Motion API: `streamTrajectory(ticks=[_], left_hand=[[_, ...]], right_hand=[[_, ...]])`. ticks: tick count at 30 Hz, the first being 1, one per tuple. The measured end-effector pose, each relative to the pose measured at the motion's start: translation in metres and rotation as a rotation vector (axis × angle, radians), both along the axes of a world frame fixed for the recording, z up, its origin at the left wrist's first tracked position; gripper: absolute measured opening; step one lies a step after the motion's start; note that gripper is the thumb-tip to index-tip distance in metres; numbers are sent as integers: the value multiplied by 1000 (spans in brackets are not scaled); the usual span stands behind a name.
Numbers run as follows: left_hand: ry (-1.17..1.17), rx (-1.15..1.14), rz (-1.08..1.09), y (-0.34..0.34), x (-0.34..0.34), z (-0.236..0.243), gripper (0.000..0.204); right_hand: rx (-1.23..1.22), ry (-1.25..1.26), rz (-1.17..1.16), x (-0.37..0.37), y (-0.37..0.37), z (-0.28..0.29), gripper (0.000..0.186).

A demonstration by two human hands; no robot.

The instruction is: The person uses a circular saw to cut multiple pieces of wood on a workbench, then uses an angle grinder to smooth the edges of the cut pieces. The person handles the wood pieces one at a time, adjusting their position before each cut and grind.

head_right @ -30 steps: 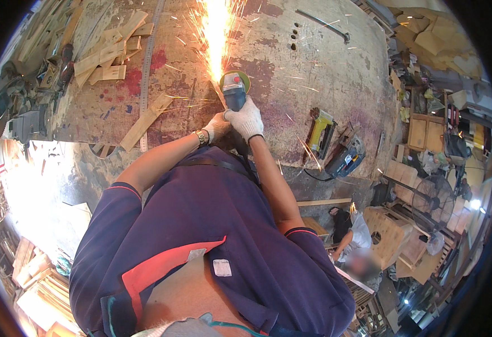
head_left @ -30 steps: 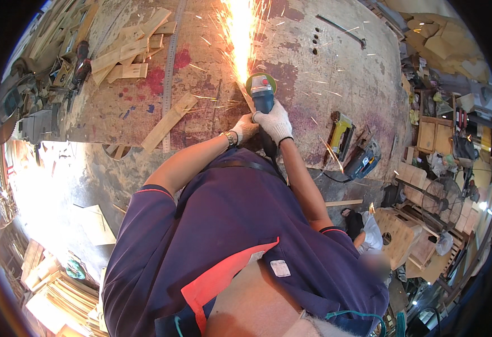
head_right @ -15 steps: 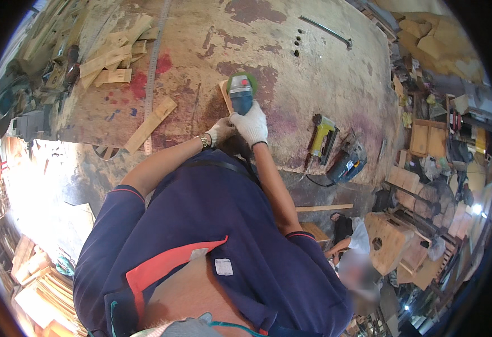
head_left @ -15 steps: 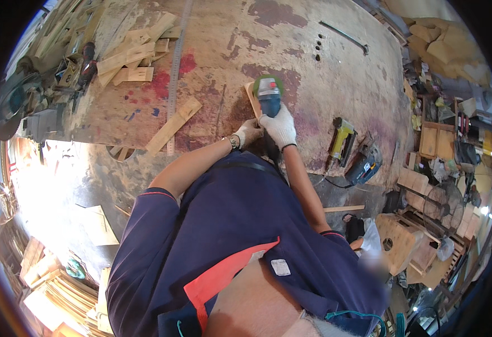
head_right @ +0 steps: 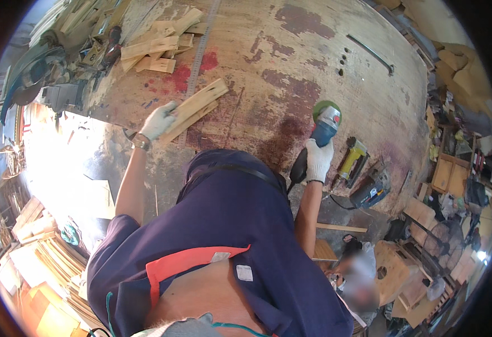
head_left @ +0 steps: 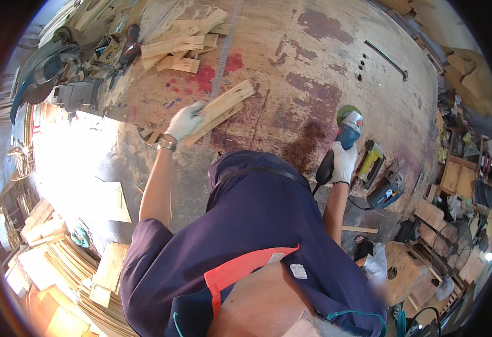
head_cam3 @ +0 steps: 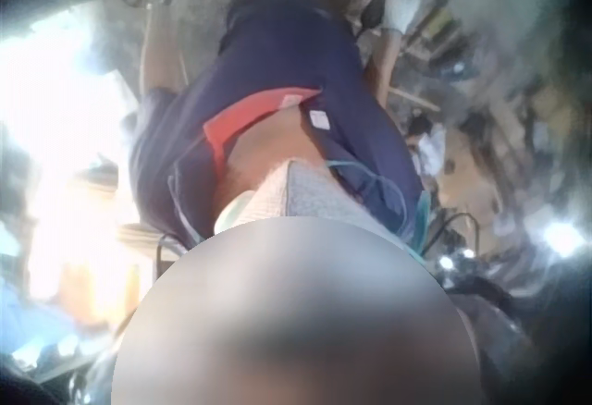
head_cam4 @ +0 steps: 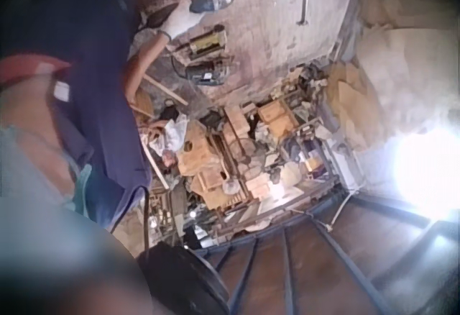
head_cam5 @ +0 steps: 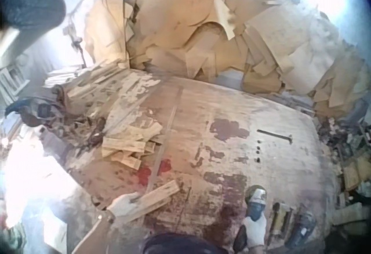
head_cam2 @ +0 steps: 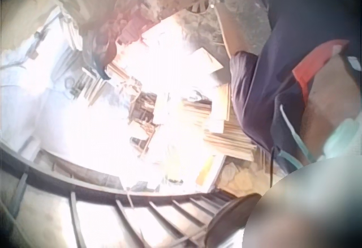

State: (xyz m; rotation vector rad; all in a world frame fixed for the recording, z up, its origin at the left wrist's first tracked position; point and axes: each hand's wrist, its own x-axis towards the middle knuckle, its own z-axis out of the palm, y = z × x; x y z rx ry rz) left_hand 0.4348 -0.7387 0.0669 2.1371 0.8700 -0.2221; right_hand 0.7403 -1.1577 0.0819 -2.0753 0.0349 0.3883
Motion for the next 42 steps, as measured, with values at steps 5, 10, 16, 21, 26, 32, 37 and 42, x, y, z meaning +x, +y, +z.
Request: streamTrajectory(ticks=[5, 10, 16, 21, 26, 32, 37, 42], left_hand=[[287, 30, -84, 58, -40, 3, 46], [159, 498, 37, 107, 7, -1, 49], [170, 930, 36, 205, 61, -20, 69], [310, 1053, -109, 241, 69, -21, 70], [192, 1021, -192, 195, 94, 40, 57], [34, 169, -38, 4, 134, 24, 75], [-72, -575, 158, -155, 168, -41, 76], [-113, -733, 143, -219, 183, -72, 46]], right_hand=[[-97, 71, -21, -11, -7, 4, 29], [-57, 58, -19, -15, -9, 4, 29], [-65, 22, -27, -20, -12, 3, 31], [-19, -2, -58, -27, -12, 14, 35], [-53, 38, -106, -31, -20, 12, 34], [-43, 22, -45, -27, -9, 17, 34], [-65, 74, 33, -26, 2, 21, 35], [-119, 80, 100, -24, 6, 28, 39]])
